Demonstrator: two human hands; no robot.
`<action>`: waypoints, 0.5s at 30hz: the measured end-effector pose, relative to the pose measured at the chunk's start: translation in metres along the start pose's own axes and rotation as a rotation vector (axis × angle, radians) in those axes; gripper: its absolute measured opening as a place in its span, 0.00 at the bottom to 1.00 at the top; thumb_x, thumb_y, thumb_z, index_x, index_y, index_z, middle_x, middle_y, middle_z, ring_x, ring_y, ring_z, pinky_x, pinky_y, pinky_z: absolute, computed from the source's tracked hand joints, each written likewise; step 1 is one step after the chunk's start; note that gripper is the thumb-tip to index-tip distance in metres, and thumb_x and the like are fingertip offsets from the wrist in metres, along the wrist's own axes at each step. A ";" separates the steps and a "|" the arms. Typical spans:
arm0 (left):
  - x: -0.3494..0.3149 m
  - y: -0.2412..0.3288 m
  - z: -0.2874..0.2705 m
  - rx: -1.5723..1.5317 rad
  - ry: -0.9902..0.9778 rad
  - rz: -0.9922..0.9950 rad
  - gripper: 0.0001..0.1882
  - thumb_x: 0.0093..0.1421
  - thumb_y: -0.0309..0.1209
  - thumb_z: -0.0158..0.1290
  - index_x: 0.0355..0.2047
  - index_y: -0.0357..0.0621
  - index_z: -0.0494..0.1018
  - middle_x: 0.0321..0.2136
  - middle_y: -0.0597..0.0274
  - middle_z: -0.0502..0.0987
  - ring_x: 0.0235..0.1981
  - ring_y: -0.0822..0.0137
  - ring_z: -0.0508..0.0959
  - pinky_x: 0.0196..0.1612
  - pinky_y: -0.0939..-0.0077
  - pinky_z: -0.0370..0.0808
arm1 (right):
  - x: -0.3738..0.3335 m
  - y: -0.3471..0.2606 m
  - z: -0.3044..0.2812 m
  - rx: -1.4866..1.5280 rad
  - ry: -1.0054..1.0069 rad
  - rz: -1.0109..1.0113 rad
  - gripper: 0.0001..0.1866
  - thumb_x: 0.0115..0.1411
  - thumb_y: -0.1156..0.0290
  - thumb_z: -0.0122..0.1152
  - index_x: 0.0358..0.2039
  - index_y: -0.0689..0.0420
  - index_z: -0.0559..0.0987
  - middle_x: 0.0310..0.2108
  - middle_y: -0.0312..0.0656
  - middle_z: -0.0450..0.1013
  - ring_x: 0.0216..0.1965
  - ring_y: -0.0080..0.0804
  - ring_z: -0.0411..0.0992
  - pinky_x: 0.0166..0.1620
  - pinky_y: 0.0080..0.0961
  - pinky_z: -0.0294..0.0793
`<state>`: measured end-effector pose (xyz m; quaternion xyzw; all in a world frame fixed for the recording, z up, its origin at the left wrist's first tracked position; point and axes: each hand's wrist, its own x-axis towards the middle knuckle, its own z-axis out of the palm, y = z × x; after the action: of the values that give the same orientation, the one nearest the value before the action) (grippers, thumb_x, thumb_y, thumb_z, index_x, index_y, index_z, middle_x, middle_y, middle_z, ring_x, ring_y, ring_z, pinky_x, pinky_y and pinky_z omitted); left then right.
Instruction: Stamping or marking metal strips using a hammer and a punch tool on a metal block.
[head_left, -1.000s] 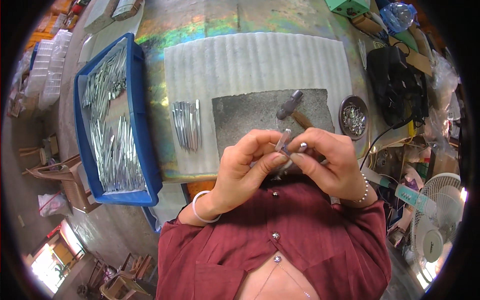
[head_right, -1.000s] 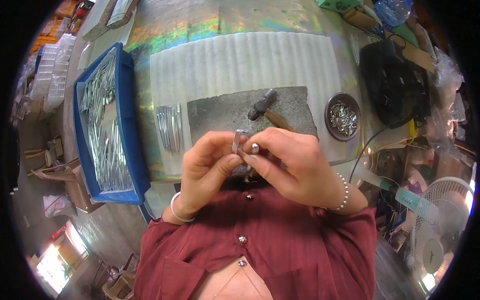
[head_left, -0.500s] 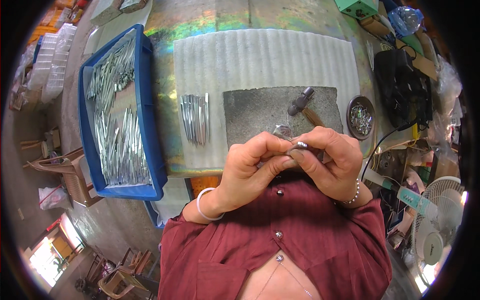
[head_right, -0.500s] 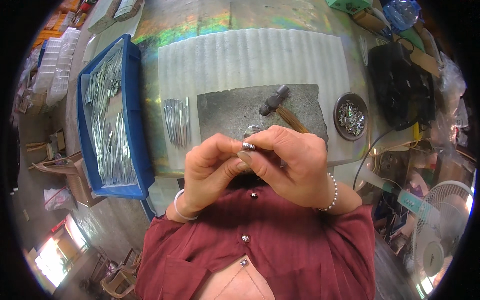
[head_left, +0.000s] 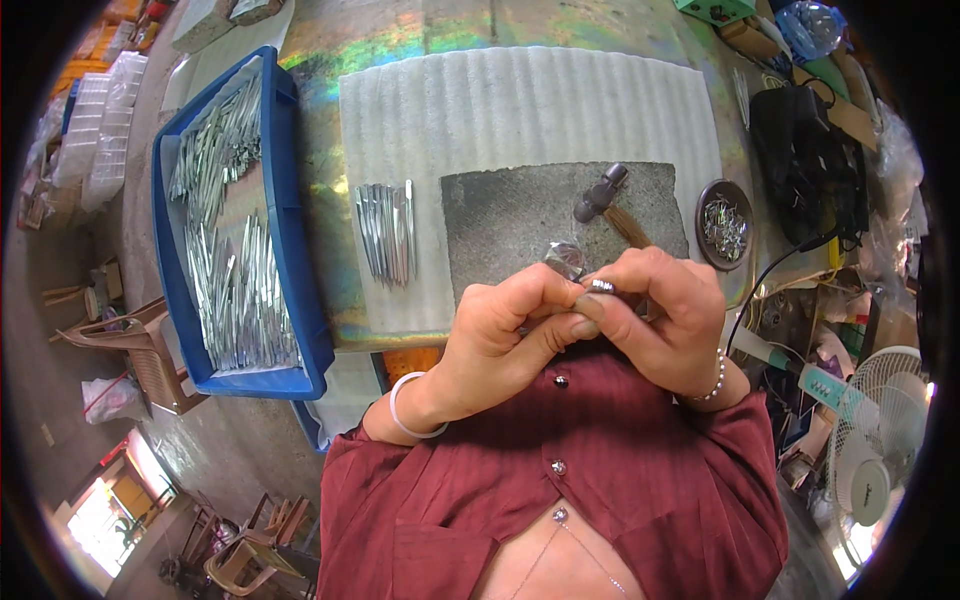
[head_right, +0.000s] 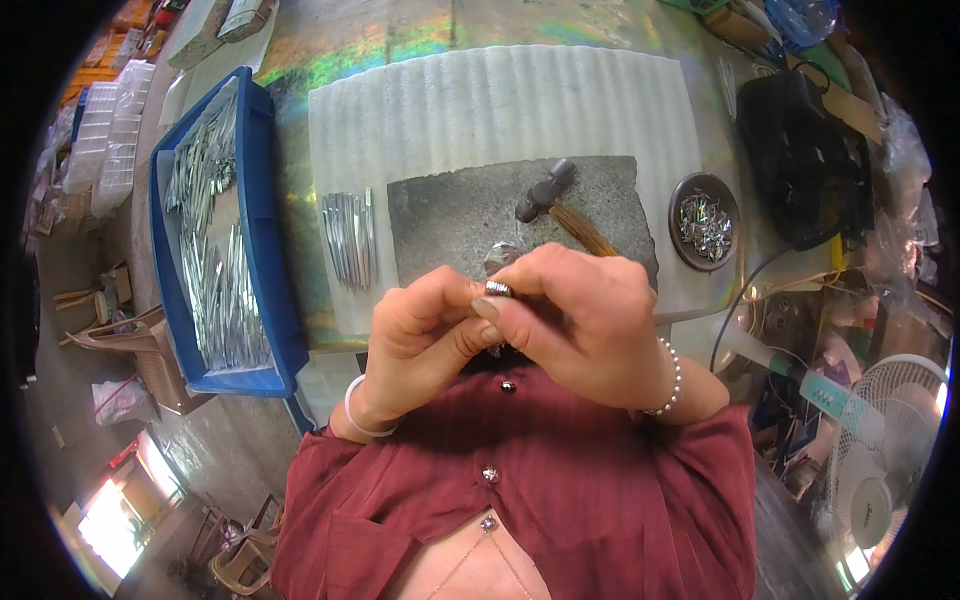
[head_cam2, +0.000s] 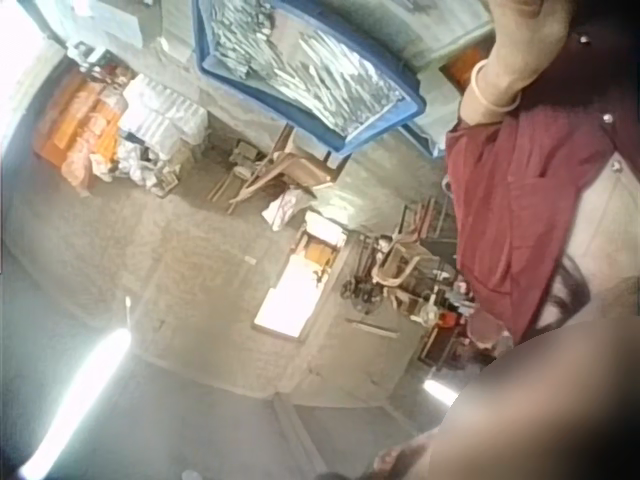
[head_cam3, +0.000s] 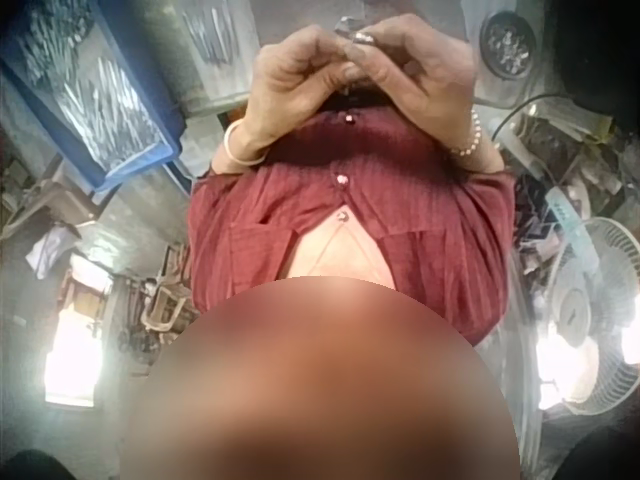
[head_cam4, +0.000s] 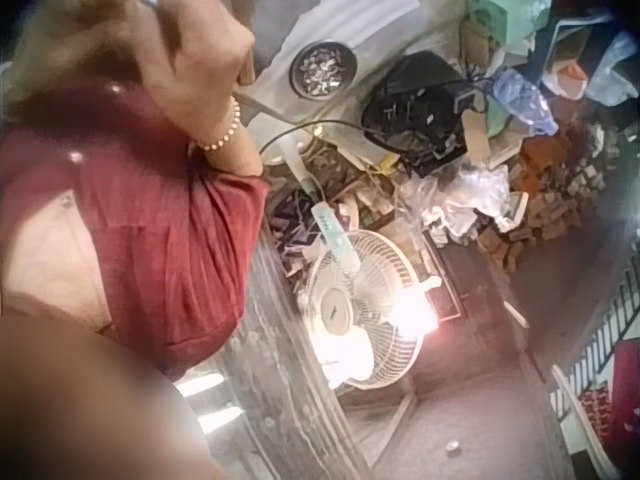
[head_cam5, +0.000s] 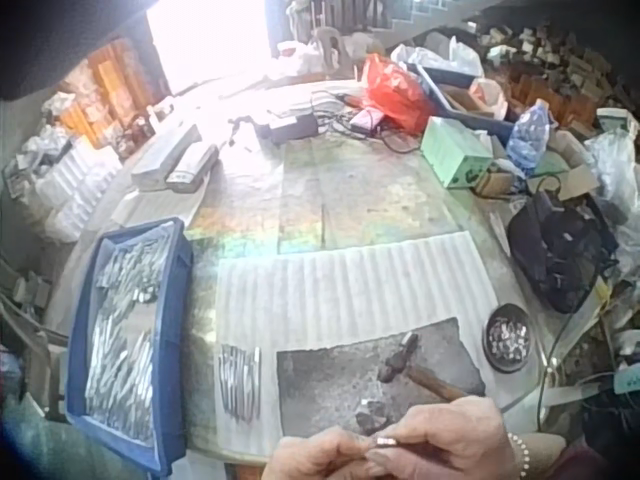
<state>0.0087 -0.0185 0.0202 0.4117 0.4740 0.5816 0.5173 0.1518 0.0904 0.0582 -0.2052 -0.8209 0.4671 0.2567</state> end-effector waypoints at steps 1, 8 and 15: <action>0.000 0.000 0.000 0.007 -0.013 -0.014 0.04 0.58 0.21 0.54 0.33 0.35 0.70 0.26 0.61 0.79 0.30 0.78 0.77 0.32 0.84 0.73 | 0.000 0.000 0.000 0.004 -0.003 0.005 0.05 0.52 0.79 0.63 0.29 0.63 0.75 0.19 0.41 0.72 0.19 0.26 0.74 0.22 0.18 0.71; 0.010 0.010 -0.002 -0.228 -0.097 -0.322 0.05 0.61 0.22 0.50 0.35 0.33 0.67 0.28 0.56 0.77 0.33 0.71 0.77 0.36 0.80 0.76 | 0.002 0.019 0.003 0.673 0.001 0.517 0.07 0.59 0.75 0.57 0.25 0.59 0.72 0.17 0.33 0.70 0.13 0.10 0.63 0.15 0.08 0.57; 0.020 0.013 -0.012 -0.103 -0.135 -0.383 0.10 0.60 0.31 0.54 0.35 0.36 0.68 0.21 0.66 0.75 0.19 0.81 0.74 0.19 0.90 0.69 | 0.003 0.035 0.011 0.895 0.042 0.685 0.10 0.59 0.69 0.58 0.21 0.55 0.72 0.14 0.30 0.66 0.10 0.11 0.57 0.13 0.09 0.52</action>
<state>-0.0078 -0.0008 0.0301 0.3251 0.4776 0.4672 0.6693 0.1463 0.1013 0.0233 -0.3404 -0.4238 0.8222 0.1686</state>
